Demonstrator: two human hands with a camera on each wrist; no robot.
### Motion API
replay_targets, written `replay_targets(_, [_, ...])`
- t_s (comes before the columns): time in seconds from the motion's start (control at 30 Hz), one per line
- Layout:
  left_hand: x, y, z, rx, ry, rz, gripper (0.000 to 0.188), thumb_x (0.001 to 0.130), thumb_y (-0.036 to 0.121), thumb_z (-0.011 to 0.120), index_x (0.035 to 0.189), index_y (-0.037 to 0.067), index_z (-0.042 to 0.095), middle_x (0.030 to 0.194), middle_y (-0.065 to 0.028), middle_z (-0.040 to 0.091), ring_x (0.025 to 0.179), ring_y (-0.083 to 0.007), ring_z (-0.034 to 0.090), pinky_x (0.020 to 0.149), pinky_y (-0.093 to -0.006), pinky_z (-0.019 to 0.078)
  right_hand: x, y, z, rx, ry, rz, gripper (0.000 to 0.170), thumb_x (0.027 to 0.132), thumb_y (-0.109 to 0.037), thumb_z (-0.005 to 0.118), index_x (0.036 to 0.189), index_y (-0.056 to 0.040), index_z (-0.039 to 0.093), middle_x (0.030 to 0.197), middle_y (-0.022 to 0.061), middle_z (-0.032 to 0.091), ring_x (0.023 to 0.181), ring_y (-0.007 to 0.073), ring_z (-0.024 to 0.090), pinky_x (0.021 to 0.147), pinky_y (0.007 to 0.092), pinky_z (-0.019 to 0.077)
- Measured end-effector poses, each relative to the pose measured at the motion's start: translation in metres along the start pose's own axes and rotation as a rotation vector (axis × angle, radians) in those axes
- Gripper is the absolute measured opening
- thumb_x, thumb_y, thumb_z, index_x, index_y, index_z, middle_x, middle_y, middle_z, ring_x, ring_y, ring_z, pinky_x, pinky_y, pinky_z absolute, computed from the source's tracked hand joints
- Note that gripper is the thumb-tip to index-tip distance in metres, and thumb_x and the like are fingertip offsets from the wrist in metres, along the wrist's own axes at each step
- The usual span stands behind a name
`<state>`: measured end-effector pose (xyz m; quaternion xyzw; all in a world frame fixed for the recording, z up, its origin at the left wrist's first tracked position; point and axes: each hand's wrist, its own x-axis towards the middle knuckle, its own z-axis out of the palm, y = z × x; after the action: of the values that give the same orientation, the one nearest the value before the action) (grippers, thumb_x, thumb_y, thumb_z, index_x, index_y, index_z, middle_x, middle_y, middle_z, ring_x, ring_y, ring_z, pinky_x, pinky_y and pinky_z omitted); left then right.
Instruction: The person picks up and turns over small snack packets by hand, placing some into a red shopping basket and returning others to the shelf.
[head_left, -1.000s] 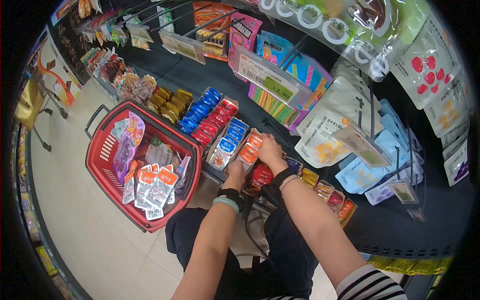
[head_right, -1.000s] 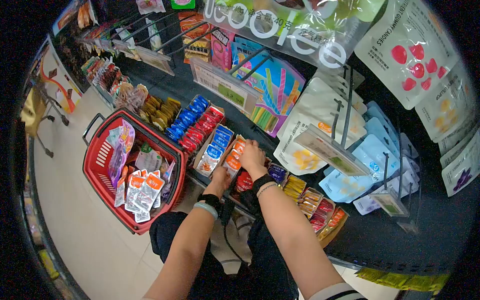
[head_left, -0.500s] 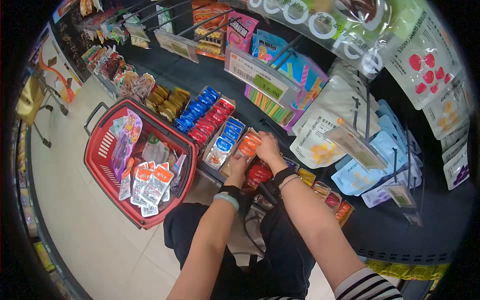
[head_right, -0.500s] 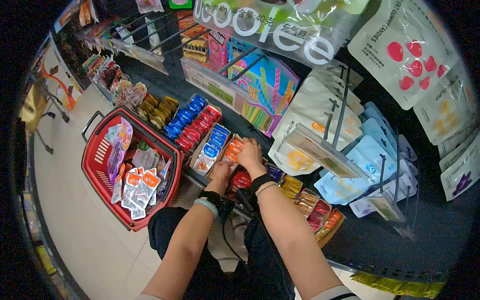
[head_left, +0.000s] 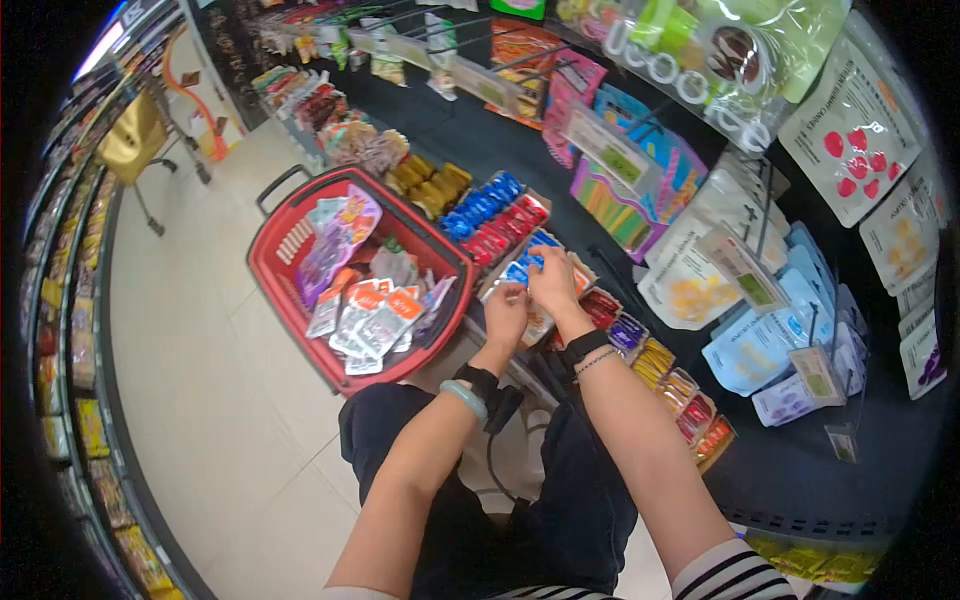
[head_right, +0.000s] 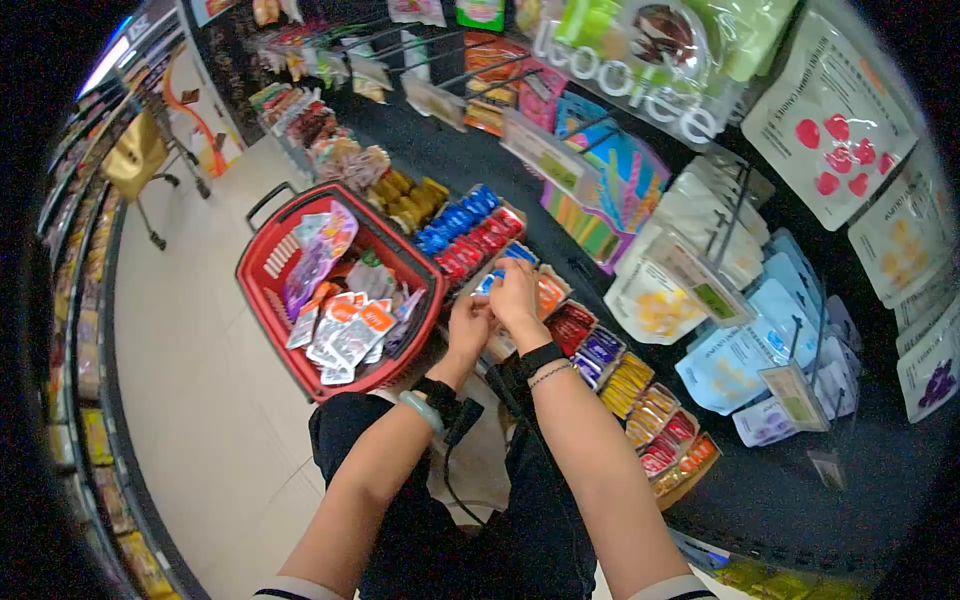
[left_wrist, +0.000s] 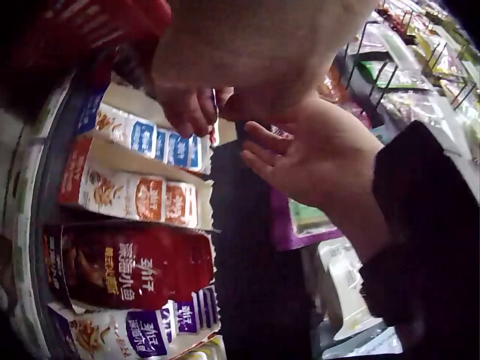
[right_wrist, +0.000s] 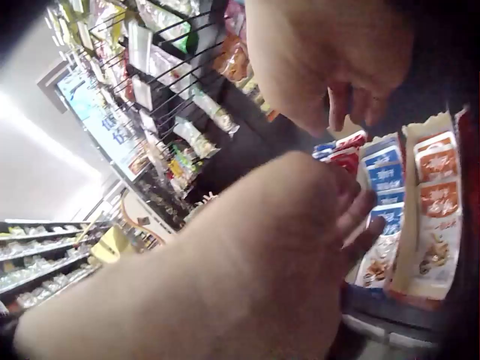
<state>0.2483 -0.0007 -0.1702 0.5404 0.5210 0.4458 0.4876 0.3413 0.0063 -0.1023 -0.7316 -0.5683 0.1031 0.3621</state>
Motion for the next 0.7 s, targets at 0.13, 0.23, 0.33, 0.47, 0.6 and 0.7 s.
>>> replay_targets(0.13, [-0.004, 0.051, -0.080, 0.262, 0.296, 0.305, 0.020, 0.074, 0.006, 0.059, 0.093, 0.002, 0.055, 0.088, -0.0138, 0.056, 0.085, -0.0245, 0.054, 0.078, -0.0351, 0.0420, -0.006, -0.046, 0.036, 0.185, -0.083, -0.069, 0.019, 0.075, -0.006, 0.053, 0.093, -0.0045, 0.060, 0.094, 0.0168, 0.059, 0.093, 0.0317, 0.055, 0.081, 0.0387, 0.0433])
replay_targets(0.23, [-0.006, 0.039, -0.134, 0.915, 0.428, 0.223, 0.053, 0.069, 0.014, 0.062, 0.117, 0.005, 0.043, 0.121, -0.0149, 0.042, 0.118, -0.0343, 0.033, 0.098, -0.0535, 0.0195, -0.018, -0.082, 0.062, 0.251, -0.174, -0.138, 0.019, 0.076, -0.005, 0.050, 0.090, -0.0033, 0.062, 0.092, 0.0186, 0.061, 0.090, 0.0329, 0.057, 0.078, 0.0392, 0.0449])
replay_targets(0.33, [-0.019, 0.017, -0.173, 1.104, 0.412, 0.173, 0.065, 0.066, 0.015, 0.066, 0.123, 0.007, 0.037, 0.123, -0.0149, 0.039, 0.120, -0.0357, 0.030, 0.100, -0.0575, 0.0136, -0.033, -0.113, 0.083, 0.232, -0.304, -0.240, 0.024, 0.075, -0.003, 0.047, 0.093, -0.0024, 0.062, 0.085, 0.0229, 0.060, 0.082, 0.0383, 0.058, 0.073, 0.0415, 0.0466])
replay_targets(0.47, [-0.035, 0.027, -0.200, 1.113, 0.174, 0.155, 0.073, 0.062, 0.017, 0.070, 0.125, 0.008, 0.035, 0.120, -0.0134, 0.042, 0.117, -0.0314, 0.036, 0.101, -0.0579, 0.0113, -0.049, -0.121, 0.116, -0.092, -0.409, -0.275, 0.026, 0.076, -0.010, 0.049, 0.100, -0.0034, 0.057, 0.097, 0.0212, 0.059, 0.094, 0.0344, 0.056, 0.084, 0.0422, 0.0414])
replay_targets(0.6, [-0.042, 0.041, -0.209, 1.093, 0.186, 0.234, 0.075, 0.060, 0.020, 0.073, 0.125, 0.009, 0.035, 0.116, -0.0119, 0.045, 0.113, -0.0276, 0.042, 0.099, -0.0570, 0.0149, -0.051, -0.129, 0.112, -0.092, -0.440, -0.167, 0.027, 0.077, -0.015, 0.050, 0.099, -0.0009, 0.055, 0.100, 0.0181, 0.059, 0.101, 0.0332, 0.053, 0.089, 0.0428, 0.0368])
replay_targets(0.7, [-0.043, 0.059, -0.206, 0.981, 0.266, 0.333, 0.074, 0.061, 0.020, 0.073, 0.124, 0.009, 0.036, 0.115, -0.0131, 0.045, 0.111, -0.0300, 0.043, 0.097, -0.0519, 0.0220, -0.035, -0.127, 0.104, 0.033, -0.425, -0.077, 0.032, 0.075, -0.009, 0.054, 0.106, -0.0026, 0.051, 0.103, 0.0182, 0.057, 0.099, 0.0287, 0.055, 0.083, 0.0400, 0.0428])
